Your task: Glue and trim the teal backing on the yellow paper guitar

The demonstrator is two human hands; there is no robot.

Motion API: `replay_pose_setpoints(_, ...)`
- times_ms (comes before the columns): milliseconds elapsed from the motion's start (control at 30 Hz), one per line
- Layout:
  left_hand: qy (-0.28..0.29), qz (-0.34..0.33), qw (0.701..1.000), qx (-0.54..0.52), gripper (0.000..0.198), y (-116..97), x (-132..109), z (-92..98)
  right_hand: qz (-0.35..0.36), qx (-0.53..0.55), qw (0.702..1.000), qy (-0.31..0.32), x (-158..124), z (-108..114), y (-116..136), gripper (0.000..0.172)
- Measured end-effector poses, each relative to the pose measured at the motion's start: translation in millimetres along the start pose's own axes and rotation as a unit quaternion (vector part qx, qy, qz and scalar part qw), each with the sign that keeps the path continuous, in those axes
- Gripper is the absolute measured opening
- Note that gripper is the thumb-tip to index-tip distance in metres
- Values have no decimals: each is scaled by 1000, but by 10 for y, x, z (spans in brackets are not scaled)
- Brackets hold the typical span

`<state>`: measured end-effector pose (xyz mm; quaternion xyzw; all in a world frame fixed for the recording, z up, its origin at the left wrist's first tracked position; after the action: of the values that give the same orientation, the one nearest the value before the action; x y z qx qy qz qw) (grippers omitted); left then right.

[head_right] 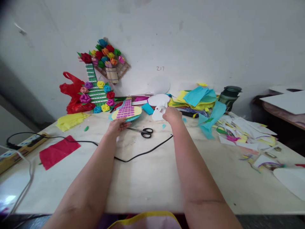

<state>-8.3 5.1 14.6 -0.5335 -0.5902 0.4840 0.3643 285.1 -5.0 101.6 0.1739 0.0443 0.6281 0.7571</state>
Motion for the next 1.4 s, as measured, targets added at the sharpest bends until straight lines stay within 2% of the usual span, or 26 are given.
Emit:
replay_pose_setpoints(100, -8, 13, 1000, -1, 26, 6, -1, -2, 64, 160, 984, 42, -20, -24, 151, 26)
replay_pose_setpoints(167, -11, 20, 1000, -2, 27, 6, -12, -5, 117, 298, 942, 99, -82, -75, 295, 21)
replay_pose_setpoints(233, -12, 24, 1000, -3, 27, 3, -27, -8, 151, 388, 896, 154, -173, -120, 428, 17)
replay_pose_setpoints(300, -13, 22, 1000, -4, 26, 0, -38, -8, 173, 424, 865, 204, -277, -165, 549, 14)
replay_pose_setpoints(400, -16, 15, 1000, -6, 25, 1, -38, -5, 197, 432, 843, 252, -414, -215, 703, 21)
replay_pose_setpoints(533, -9, 10, 1000, -1, 26, 10, -30, -17, 193, 410, 845, 283, -502, -336, 835, 32)
replay_pose_setpoints(733, -7, 7, 1000, 2, 31, 3, -43, -28, 173, 403, 849, 296, -516, -517, 924, 35)
replay_pose_setpoints(1100, 8, -1, 1000, -5, 29, -4, -58, -47, 157, 377, 869, 280, -453, -605, 910, 40)
replay_pose_setpoints(1400, 9, -3, 1000, -4, 29, -6, -51, -45, 146, 392, 866, 273, -449, -623, 926, 39)
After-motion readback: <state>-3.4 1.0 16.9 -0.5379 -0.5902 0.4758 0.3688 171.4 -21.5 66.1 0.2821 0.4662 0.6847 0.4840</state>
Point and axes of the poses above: each hand's wrist, its own x-axis towards the middle knuckle, its own z-axis out of the back of the hand, y = z × x, the point moved 7 cm from there along x, towards the middle knuckle, and after that the axes turned 4 degrees about x, right-handed, at the moved point
